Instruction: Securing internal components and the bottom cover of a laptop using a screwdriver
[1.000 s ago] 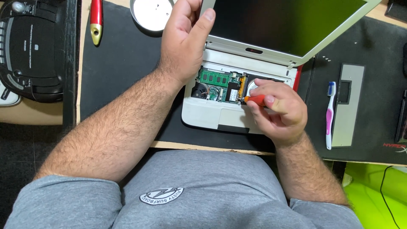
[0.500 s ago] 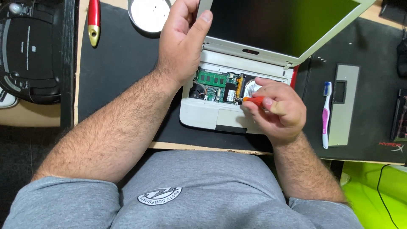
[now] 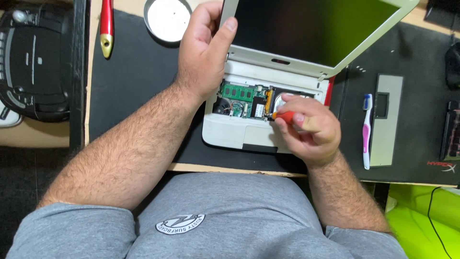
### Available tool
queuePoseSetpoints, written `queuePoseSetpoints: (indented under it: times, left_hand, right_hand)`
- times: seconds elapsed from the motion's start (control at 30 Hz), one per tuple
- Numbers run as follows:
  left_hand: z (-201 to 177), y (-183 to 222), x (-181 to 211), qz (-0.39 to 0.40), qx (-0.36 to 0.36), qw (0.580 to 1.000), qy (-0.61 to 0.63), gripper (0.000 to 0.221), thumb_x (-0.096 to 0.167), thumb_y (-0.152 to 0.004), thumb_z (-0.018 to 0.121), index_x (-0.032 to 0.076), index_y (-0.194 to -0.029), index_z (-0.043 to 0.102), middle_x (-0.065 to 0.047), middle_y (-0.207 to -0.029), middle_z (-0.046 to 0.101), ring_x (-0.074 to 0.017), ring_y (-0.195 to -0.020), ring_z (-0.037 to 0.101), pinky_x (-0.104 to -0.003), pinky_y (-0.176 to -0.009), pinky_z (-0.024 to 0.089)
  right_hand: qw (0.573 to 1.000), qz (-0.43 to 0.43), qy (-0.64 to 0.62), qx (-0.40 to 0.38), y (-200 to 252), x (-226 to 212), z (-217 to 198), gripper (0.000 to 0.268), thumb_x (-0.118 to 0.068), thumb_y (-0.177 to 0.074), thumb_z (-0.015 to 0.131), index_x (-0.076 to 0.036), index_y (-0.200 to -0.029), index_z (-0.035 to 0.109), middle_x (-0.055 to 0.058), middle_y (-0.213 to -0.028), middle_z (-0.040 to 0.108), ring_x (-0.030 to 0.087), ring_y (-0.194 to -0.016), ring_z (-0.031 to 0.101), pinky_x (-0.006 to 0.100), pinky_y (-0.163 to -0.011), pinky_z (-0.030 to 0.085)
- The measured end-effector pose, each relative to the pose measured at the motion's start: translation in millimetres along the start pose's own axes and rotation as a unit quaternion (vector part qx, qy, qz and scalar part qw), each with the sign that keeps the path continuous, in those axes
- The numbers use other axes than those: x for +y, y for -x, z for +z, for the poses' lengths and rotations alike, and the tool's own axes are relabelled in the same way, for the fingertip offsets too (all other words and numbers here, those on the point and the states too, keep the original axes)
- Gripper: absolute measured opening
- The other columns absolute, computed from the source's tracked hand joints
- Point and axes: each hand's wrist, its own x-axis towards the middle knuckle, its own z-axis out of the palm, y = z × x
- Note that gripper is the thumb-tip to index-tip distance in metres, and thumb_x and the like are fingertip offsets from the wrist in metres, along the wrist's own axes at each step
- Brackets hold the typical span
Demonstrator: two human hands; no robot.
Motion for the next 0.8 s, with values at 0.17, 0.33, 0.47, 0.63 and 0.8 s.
queuePoseSetpoints:
  times: [0.17,0.33,0.47,0.63,0.8]
  left_hand:
    - [0,-1,5,-0.044,0.004,0.999,-0.031,0.024,0.027,-0.103,0.055,0.009,-0.118,0.059,0.001,-0.104,0.063,-0.0112,-0.094,0.059,-0.029,-0.088,0.053]
    - [-1,-1,7,-0.063,0.017,0.997,-0.030,0.026,0.028,-0.101,0.056,0.009,-0.119,0.059,0.000,-0.104,0.064,-0.0122,-0.095,0.061,-0.029,-0.089,0.054]
    - [1,-2,13,-0.092,0.019,0.995,-0.041,0.027,0.025,-0.101,0.054,0.010,-0.121,0.063,0.001,-0.104,0.069,-0.0125,-0.096,0.065,-0.030,-0.090,0.056]
    - [2,-3,14,-0.123,0.016,0.989,-0.080,0.029,0.025,-0.102,0.048,0.012,-0.120,0.065,0.003,-0.104,0.071,-0.0128,-0.096,0.065,-0.033,-0.088,0.056]
    - [-2,-5,13,-0.120,0.006,0.990,-0.077,0.029,0.025,-0.102,0.048,0.012,-0.122,0.065,0.001,-0.107,0.072,-0.0145,-0.100,0.066,-0.033,-0.089,0.056]
  right_hand:
    - [0.999,0.007,0.036,0.002,-6,-8,2,0.040,0.003,-0.096,0.074,-0.015,-0.121,0.048,0.014,-0.091,0.068,0.020,-0.084,0.069,0.048,-0.098,0.065]
    - [0.999,-0.007,0.045,0.006,-4,-7,2,0.040,0.004,-0.096,0.073,-0.012,-0.122,0.048,0.015,-0.093,0.068,0.021,-0.086,0.069,0.049,-0.097,0.066]
    - [0.996,-0.014,0.092,0.017,0,-4,0,0.046,0.007,-0.095,0.075,-0.008,-0.128,0.047,0.018,-0.093,0.069,0.027,-0.087,0.072,0.048,-0.093,0.066]
    - [0.996,0.011,0.046,0.078,15,-4,-6,0.040,0.005,-0.092,0.076,-0.004,-0.124,0.054,0.018,-0.103,0.069,0.028,-0.095,0.074,0.039,-0.091,0.068]
    - [0.980,0.062,0.033,0.188,32,-17,-26,0.024,0.005,-0.093,0.068,-0.001,-0.112,0.055,0.029,-0.101,0.069,0.030,-0.087,0.076,0.031,-0.066,0.067]
